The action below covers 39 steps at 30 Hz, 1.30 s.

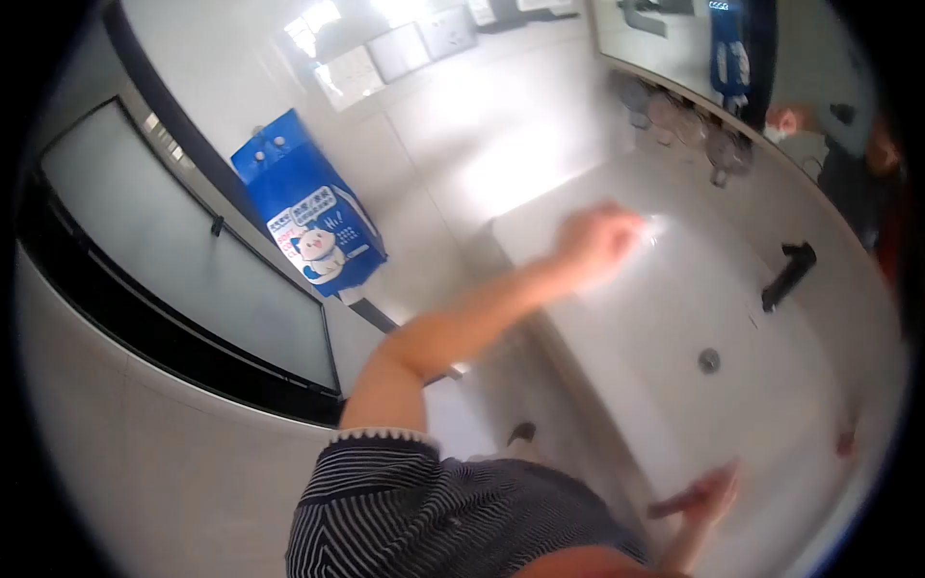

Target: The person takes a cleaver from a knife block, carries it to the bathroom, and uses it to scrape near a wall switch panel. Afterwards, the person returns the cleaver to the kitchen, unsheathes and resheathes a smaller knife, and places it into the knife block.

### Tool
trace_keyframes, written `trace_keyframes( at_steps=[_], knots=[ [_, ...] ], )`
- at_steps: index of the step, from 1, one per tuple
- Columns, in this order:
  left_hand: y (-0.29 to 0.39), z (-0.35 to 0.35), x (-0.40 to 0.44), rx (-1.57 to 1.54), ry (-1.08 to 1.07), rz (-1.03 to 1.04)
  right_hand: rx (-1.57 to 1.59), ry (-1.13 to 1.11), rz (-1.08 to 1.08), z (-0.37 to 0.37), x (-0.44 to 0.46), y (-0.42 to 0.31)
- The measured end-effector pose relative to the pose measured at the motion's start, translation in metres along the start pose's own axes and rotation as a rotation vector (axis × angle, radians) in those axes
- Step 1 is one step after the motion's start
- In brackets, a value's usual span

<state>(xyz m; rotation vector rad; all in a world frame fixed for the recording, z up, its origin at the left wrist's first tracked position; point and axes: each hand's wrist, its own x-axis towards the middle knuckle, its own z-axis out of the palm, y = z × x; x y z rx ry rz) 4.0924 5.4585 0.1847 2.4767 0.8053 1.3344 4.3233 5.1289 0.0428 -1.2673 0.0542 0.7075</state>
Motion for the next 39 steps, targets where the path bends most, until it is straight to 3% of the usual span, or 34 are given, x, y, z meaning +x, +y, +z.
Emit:
trace_keyframes(
  at_steps=[2, 4, 5, 7, 10, 13, 16, 19, 22, 25, 31, 34, 37, 39],
  knots=[
    [-0.034, -0.081, 0.027, 0.208, 0.138, -0.047, -0.019, -0.086, 0.031, 0.046, -0.006, 0.004],
    [-0.069, -0.152, 0.055, 0.384, 0.285, 0.04, -0.049, -0.139, 0.05, 0.079, -0.008, 0.011],
    [-0.073, -0.192, 0.07, 0.594, 0.298, 0.129, -0.065, -0.158, 0.059, 0.093, -0.011, 0.015],
    [-0.087, -0.254, 0.097, 0.868, 0.356, 0.072, -0.075, -0.201, 0.044, 0.116, -0.014, 0.024],
    [-0.108, -0.316, 0.142, 1.105, 0.433, 0.092, -0.071, -0.217, 0.059, 0.146, -0.016, 0.046],
    [-0.111, -0.332, 0.186, 1.257, 0.388, 0.133, -0.068, -0.176, 0.102, 0.176, -0.025, 0.057],
    [-0.15, -0.351, 0.219, 1.298, 0.192, 0.352, -0.074, -0.129, 0.098, 0.195, -0.031, 0.068],
    [-0.157, -0.356, 0.224, 1.451, 0.101, 0.242, -0.076, -0.171, 0.102, 0.189, -0.018, 0.086],
    [-0.155, -0.374, 0.191, 1.349, 0.074, 0.221, -0.085, -0.218, 0.113, 0.185, 0.007, 0.085],
    [-0.151, -0.391, 0.167, 1.458, -0.036, 0.191, -0.054, -0.231, 0.065, 0.192, 0.015, 0.081],
    [-0.168, -0.354, 0.201, 1.369, 0.011, 0.448, -0.062, -0.239, 0.059, 0.191, 0.031, 0.071],
    [-0.165, -0.342, 0.233, 1.448, -0.069, 0.224, -0.027, -0.229, 0.064, 0.202, 0.025, 0.062],
    [-0.166, -0.35, 0.23, 1.384, 0.094, 0.301, -0.041, -0.258, 0.109, 0.197, 0.02, 0.066],
    [-0.143, -0.372, 0.233, 1.385, 0.214, 0.2, -0.013, -0.249, 0.13, 0.206, 0.008, 0.059]
  ],
)
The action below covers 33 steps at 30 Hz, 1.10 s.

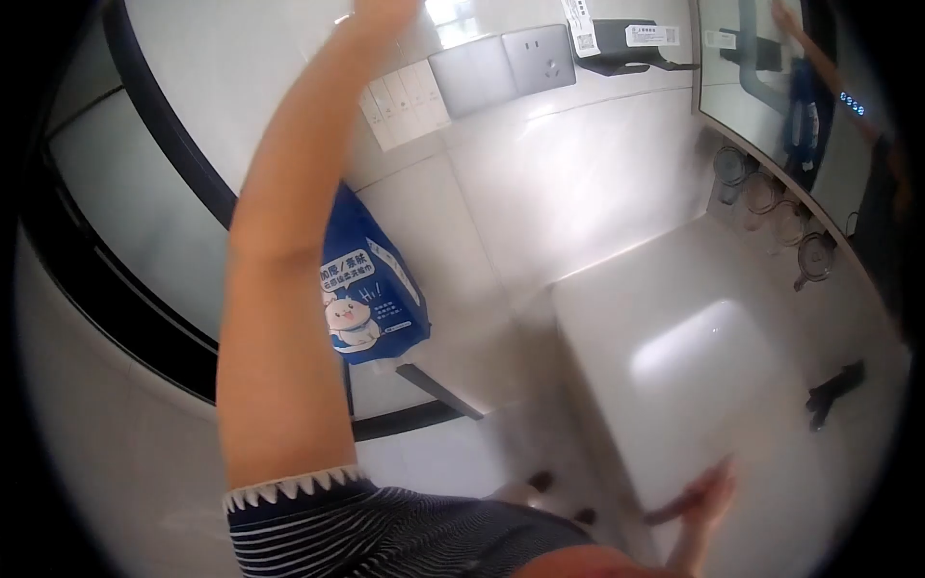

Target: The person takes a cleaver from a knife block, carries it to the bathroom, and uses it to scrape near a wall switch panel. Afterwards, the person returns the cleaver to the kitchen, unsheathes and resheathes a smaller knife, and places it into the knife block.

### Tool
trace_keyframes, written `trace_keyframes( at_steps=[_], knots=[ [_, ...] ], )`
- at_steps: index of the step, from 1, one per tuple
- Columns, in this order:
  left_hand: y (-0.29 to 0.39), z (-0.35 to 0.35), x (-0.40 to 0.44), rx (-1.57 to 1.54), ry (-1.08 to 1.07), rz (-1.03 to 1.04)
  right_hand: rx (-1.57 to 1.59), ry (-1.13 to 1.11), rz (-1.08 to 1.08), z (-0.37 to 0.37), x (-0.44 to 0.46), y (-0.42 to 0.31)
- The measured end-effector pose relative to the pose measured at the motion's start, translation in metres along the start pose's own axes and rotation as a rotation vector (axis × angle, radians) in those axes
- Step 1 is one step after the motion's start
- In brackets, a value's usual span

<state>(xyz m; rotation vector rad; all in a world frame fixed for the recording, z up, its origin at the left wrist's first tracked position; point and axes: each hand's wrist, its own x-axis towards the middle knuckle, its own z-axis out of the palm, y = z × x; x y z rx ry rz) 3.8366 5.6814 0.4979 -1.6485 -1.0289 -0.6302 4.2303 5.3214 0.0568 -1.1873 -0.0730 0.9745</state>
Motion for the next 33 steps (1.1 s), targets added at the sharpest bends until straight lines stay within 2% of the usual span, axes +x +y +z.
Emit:
trace_keyframes(
  at_steps=[1, 4, 5, 8, 9, 12, 13, 16, 17, 19, 22, 25, 28, 31, 33],
  knots=[
    [-0.008, -0.008, 0.002, 0.012, 0.009, -0.069, 0.003, 0.001, 0.006, -0.002, 0.001, 0.001],
    [-0.026, 0.012, -0.012, 0.199, -0.063, 0.083, -0.07, 0.02, -0.026, 0.001, 0.0, -0.003],
    [-0.021, 0.023, -0.034, 0.051, 0.055, 0.159, -0.064, -0.003, -0.02, 0.001, 0.003, -0.004],
    [0.004, 0.002, -0.05, 0.017, -0.193, 0.189, -0.078, -0.042, -0.029, -0.001, 0.005, -0.005],
    [0.002, -0.001, -0.05, 0.006, -0.1, 0.231, -0.102, -0.046, -0.048, 0.002, 0.005, -0.007],
    [-0.029, 0.0, -0.022, 0.014, 0.085, 0.082, -0.139, -0.015, -0.086, 0.013, 0.0, -0.014],
    [-0.027, -0.001, -0.024, 0.06, 0.075, 0.089, -0.141, 0.0, -0.098, 0.016, -0.004, -0.016],
    [-0.009, 0.002, -0.053, 0.082, -0.166, 0.125, -0.151, -0.001, -0.106, 0.012, -0.003, -0.013],
    [-0.007, -0.001, -0.054, 0.076, -0.172, 0.128, -0.151, -0.003, -0.109, 0.01, -0.002, -0.011],
    [-0.007, -0.007, -0.051, 0.061, -0.184, 0.124, -0.139, -0.006, -0.1, 0.01, -0.003, -0.01],
    [-0.018, -0.014, -0.021, -0.056, -0.019, -0.01, -0.141, -0.015, -0.081, 0.017, -0.004, -0.013],
    [-0.014, -0.005, -0.046, -0.03, 0.01, 0.168, -0.123, -0.017, -0.071, 0.021, -0.006, -0.014],
    [-0.005, -0.011, -0.052, -0.056, -0.131, 0.087, -0.098, -0.033, -0.04, 0.022, -0.005, -0.01],
    [-0.005, -0.016, -0.04, -0.028, -0.125, -0.024, -0.139, -0.027, -0.058, 0.024, -0.009, -0.014],
    [-0.008, -0.015, -0.045, -0.088, -0.049, 0.022, -0.151, -0.03, -0.068, 0.023, -0.008, -0.015]
  ],
)
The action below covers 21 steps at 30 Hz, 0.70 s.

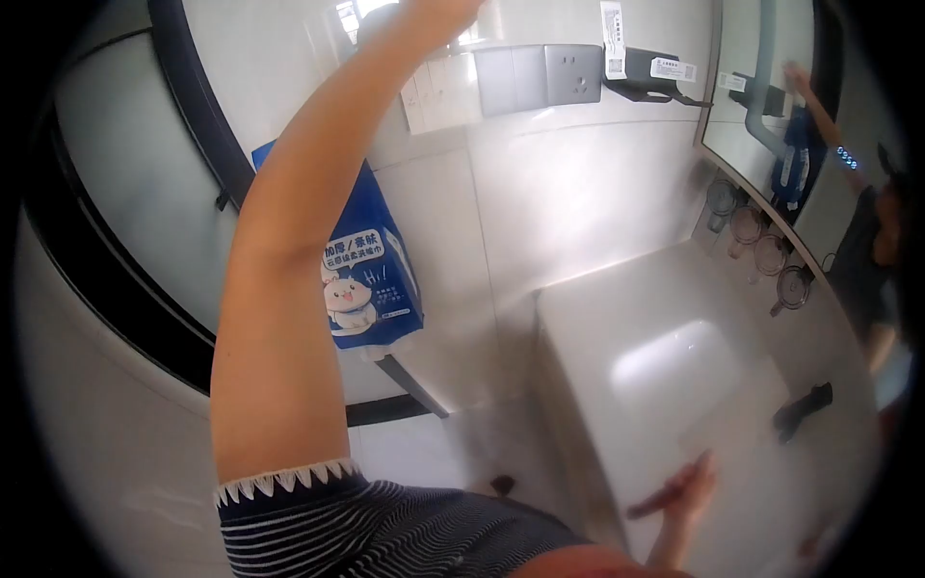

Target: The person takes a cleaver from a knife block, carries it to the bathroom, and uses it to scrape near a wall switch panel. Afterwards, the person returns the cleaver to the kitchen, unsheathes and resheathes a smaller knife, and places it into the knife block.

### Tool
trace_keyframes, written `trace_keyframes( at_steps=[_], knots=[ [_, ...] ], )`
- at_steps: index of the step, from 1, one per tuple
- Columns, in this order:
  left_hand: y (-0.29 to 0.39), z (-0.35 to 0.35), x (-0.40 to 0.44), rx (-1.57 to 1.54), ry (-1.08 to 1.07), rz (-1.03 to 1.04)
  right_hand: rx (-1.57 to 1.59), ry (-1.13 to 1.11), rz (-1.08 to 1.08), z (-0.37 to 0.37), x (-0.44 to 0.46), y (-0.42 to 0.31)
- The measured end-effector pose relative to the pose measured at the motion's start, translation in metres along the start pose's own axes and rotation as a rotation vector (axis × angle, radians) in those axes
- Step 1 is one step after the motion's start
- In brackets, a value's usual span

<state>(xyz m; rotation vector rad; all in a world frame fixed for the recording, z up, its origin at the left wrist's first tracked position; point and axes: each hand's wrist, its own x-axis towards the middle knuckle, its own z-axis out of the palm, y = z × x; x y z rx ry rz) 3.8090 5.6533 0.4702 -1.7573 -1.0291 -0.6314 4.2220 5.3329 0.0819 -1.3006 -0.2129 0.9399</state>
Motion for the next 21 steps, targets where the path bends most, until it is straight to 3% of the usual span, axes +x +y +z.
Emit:
trace_keyframes(
  at_steps=[4, 10, 14, 17, 21],
  knots=[
    [-0.002, 0.004, -0.012, 0.003, -0.067, 0.08, 0.007, 0.026, -0.005, 0.001, 0.0, 0.004],
    [-0.011, 0.015, 0.013, 0.064, 0.047, 0.048, -0.002, 0.027, -0.026, 0.002, -0.003, -0.001],
    [0.004, 0.015, -0.015, -0.027, -0.114, 0.093, 0.002, -0.035, -0.064, 0.004, 0.001, 0.007],
    [-0.003, 0.024, 0.006, 0.035, 0.058, 0.088, -0.001, -0.046, -0.031, 0.006, -0.001, 0.002],
    [-0.001, 0.023, 0.008, -0.043, 0.11, 0.022, -0.029, -0.064, -0.078, 0.003, -0.003, 0.001]
  ],
)
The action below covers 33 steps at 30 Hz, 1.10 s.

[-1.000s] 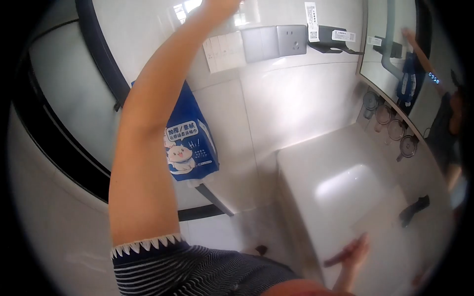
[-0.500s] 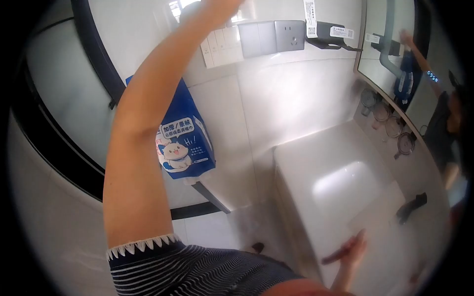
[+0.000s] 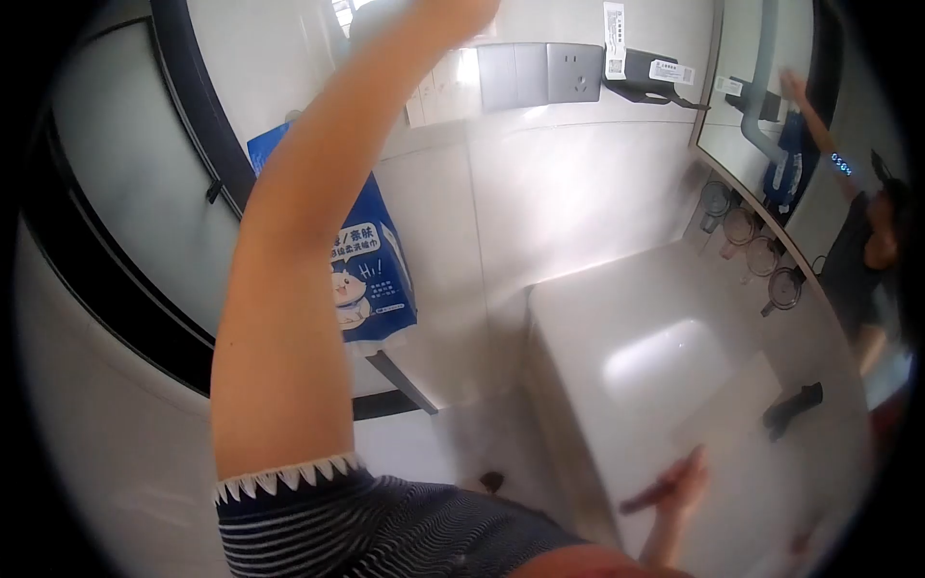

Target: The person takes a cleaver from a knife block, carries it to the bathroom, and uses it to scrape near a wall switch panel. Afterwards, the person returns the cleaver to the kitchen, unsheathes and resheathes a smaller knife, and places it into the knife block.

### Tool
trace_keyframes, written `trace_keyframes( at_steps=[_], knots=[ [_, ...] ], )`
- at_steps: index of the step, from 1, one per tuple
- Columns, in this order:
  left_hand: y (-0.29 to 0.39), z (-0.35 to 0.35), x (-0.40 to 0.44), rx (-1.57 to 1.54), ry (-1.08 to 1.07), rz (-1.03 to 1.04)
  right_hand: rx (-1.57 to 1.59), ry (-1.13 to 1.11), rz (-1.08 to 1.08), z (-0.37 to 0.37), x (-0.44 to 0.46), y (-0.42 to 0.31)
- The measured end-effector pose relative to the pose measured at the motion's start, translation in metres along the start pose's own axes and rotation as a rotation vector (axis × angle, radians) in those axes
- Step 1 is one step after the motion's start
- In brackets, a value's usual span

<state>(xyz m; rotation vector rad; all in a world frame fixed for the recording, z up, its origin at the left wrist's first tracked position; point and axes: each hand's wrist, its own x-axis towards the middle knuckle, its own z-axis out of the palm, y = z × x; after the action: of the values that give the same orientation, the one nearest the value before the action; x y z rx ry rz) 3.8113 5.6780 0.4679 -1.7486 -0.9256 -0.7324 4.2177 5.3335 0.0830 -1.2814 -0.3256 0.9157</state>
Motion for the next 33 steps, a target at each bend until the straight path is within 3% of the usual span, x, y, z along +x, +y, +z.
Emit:
trace_keyframes(
  at_steps=[3, 7, 10, 13, 15, 19, 21, 26, 31, 33],
  knots=[
    [0.012, -0.004, -0.019, -0.055, -0.104, 0.01, 0.033, 0.027, 0.033, -0.002, -0.005, 0.002],
    [-0.032, 0.016, 0.012, 0.115, 0.031, -0.14, 0.038, 0.054, 0.033, -0.007, -0.009, -0.009],
    [-0.025, -0.022, 0.019, -0.153, 0.187, -0.323, 0.026, 0.037, -0.011, -0.018, -0.004, -0.008],
    [-0.013, -0.035, -0.005, -0.565, 0.293, -0.36, 0.036, 0.01, 0.01, -0.018, -0.003, -0.008],
    [0.017, -0.069, -0.033, -0.568, 0.038, -0.605, 0.029, -0.043, 0.005, -0.008, 0.0, -0.017],
    [0.045, -0.084, -0.105, -0.827, -0.327, -0.571, 0.003, -0.18, -0.043, 0.03, 0.008, -0.037],
    [0.066, -0.099, -0.135, -1.095, -0.41, -0.666, -0.008, -0.229, -0.044, 0.059, 0.01, -0.048],
    [0.126, -0.119, -0.208, -1.372, -0.622, -0.772, 0.017, -0.325, -0.065, 0.107, -0.005, -0.052],
    [0.176, -0.104, -0.253, -1.733, -0.672, -1.118, 0.015, -0.366, -0.04, 0.101, -0.013, -0.038],
    [0.195, -0.095, -0.266, -1.797, -0.732, -1.161, -0.018, -0.352, -0.028, 0.087, -0.015, -0.034]
  ],
)
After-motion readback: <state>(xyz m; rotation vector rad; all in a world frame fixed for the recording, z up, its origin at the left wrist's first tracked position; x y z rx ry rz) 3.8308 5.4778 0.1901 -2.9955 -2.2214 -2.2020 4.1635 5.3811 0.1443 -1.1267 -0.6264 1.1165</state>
